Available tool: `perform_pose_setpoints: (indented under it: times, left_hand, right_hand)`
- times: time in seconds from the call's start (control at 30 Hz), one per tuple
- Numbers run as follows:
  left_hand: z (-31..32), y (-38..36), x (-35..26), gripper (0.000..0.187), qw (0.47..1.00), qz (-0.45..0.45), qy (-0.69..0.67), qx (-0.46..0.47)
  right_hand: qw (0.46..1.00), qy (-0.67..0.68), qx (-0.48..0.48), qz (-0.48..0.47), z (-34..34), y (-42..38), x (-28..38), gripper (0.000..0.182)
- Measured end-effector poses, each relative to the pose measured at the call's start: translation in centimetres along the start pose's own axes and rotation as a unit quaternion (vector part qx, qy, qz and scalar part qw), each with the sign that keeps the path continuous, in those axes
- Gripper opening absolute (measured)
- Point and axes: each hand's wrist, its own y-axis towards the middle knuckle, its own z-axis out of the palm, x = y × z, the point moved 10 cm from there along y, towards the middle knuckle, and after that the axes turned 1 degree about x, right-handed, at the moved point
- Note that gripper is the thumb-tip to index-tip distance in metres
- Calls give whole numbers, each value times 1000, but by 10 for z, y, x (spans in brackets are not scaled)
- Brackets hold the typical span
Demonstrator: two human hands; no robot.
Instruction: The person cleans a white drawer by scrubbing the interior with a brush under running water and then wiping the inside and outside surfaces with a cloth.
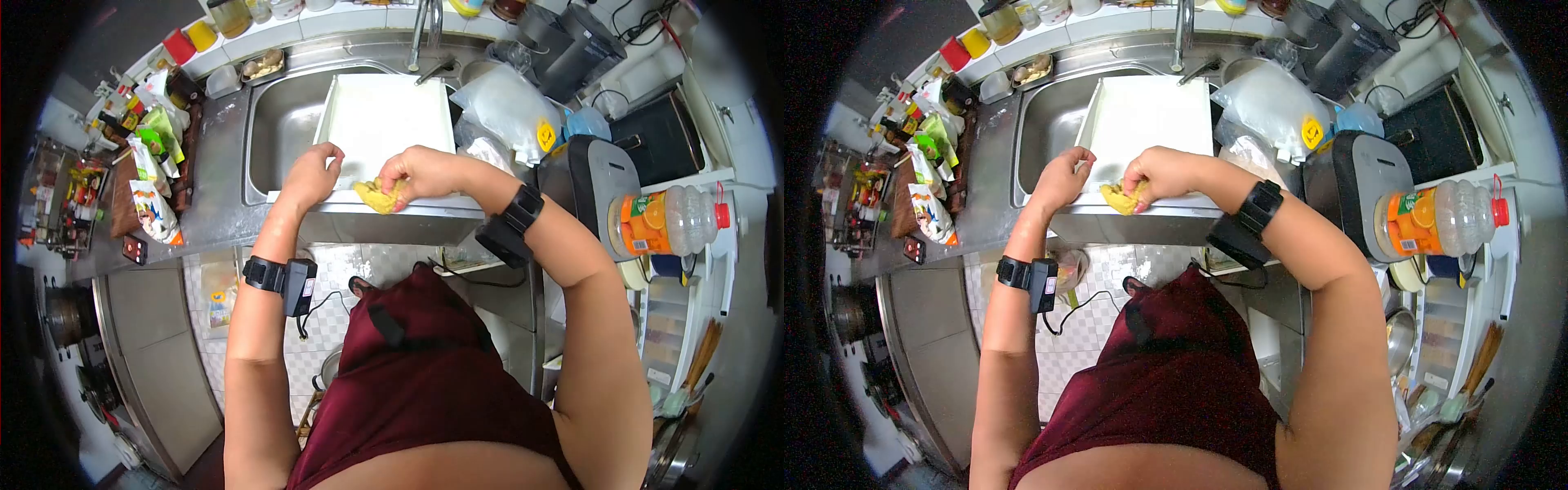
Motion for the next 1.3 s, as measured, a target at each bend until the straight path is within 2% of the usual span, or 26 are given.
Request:
perform_pose_setpoints:
  times: [0.03,0.07,0.33,0.5,0.53,0.67,0.8,0.9,1.07,1.13,1.23,1.3]
  left_hand:
    - [-3,0,1,20,1000,-10,-6,-6]
    - [-5,1,2,19,1000,-22,-13,-12]
    - [-1,5,14,18,997,-62,15,-47]
    - [-7,3,15,18,995,-68,-7,-71]
    - [-8,4,14,18,995,-73,4,-68]
    - [-9,4,17,19,994,-45,-35,-98]
    - [-21,2,31,20,977,-97,-167,-87]
    - [-49,-5,44,22,968,-58,-190,-152]
    - [-73,-12,91,27,936,-82,-283,-193]
    - [-77,-15,97,27,931,-85,-293,-201]
    - [-73,-9,108,29,930,-75,-304,-192]
    - [-67,-4,112,30,928,-72,-321,-175]
  right_hand:
    - [1000,-12,0,-6,-3,-8,-2,26]
    - [997,-35,-18,-67,-9,-19,-2,30]
    - [999,-1,29,-25,-31,-109,-41,23]
    - [998,9,51,-19,-33,-107,-33,23]
    - [998,-11,44,-49,-34,-104,-27,24]
    - [997,-19,12,-67,-27,-73,-17,31]
    - [996,-50,9,-79,-11,-18,-4,34]
    - [996,-82,22,-24,2,32,7,35]
    - [994,-102,-9,-48,12,96,54,36]
    - [992,-106,-36,-59,16,118,66,37]
    - [993,-107,-34,-20,22,144,73,34]
    - [997,-66,-31,-15,26,159,78,32]
